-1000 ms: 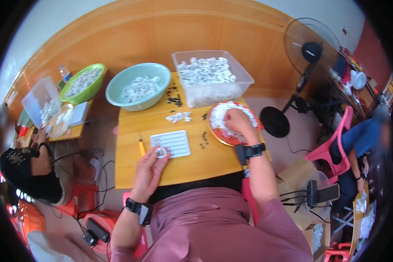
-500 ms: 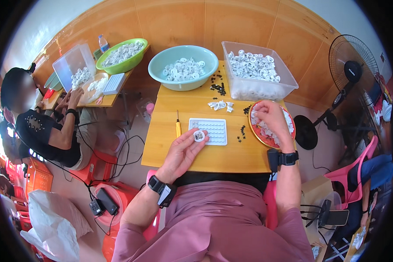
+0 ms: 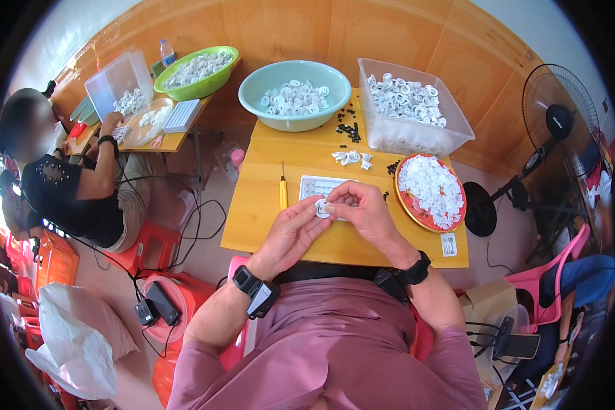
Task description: Assembling small white plastic components by inserting black pegs into them and organizing them in a tray.
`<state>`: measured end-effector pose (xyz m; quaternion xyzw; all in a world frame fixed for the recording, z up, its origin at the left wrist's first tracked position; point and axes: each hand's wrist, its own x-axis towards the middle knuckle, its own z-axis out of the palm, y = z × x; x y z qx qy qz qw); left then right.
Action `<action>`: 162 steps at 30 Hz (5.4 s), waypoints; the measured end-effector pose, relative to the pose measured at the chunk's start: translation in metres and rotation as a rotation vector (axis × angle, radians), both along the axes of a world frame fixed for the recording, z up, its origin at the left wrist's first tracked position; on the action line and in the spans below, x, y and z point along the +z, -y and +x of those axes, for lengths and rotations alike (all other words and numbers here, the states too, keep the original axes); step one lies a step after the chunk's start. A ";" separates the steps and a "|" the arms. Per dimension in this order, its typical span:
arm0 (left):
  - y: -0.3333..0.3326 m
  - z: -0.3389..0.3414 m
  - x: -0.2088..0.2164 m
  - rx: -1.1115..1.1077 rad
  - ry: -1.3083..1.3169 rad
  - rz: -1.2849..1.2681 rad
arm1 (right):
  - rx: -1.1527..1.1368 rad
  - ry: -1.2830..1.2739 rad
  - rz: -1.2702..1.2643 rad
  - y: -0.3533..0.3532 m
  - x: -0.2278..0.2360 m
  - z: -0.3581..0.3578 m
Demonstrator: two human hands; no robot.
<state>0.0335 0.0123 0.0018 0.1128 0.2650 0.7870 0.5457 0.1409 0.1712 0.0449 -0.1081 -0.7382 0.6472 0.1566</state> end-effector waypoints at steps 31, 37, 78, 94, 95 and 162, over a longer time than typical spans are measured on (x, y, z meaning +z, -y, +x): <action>-0.001 0.001 0.002 -0.001 -0.060 -0.058 | -0.008 0.052 0.157 -0.004 0.000 0.002; -0.001 0.000 0.001 0.006 -0.048 -0.054 | -0.027 0.062 0.211 -0.004 0.000 0.003; -0.006 0.008 -0.006 0.191 -0.683 -0.113 | 0.030 0.075 0.078 -0.004 -0.006 0.004; -0.004 0.008 0.000 0.174 -0.662 -0.208 | -0.078 0.063 0.244 0.003 -0.014 0.004; -0.004 0.006 0.005 0.117 -0.457 -0.162 | -0.072 0.055 0.218 -0.002 -0.016 0.003; 0.004 0.003 -0.001 0.057 -0.110 0.039 | -0.126 -0.476 1.152 0.024 0.016 0.007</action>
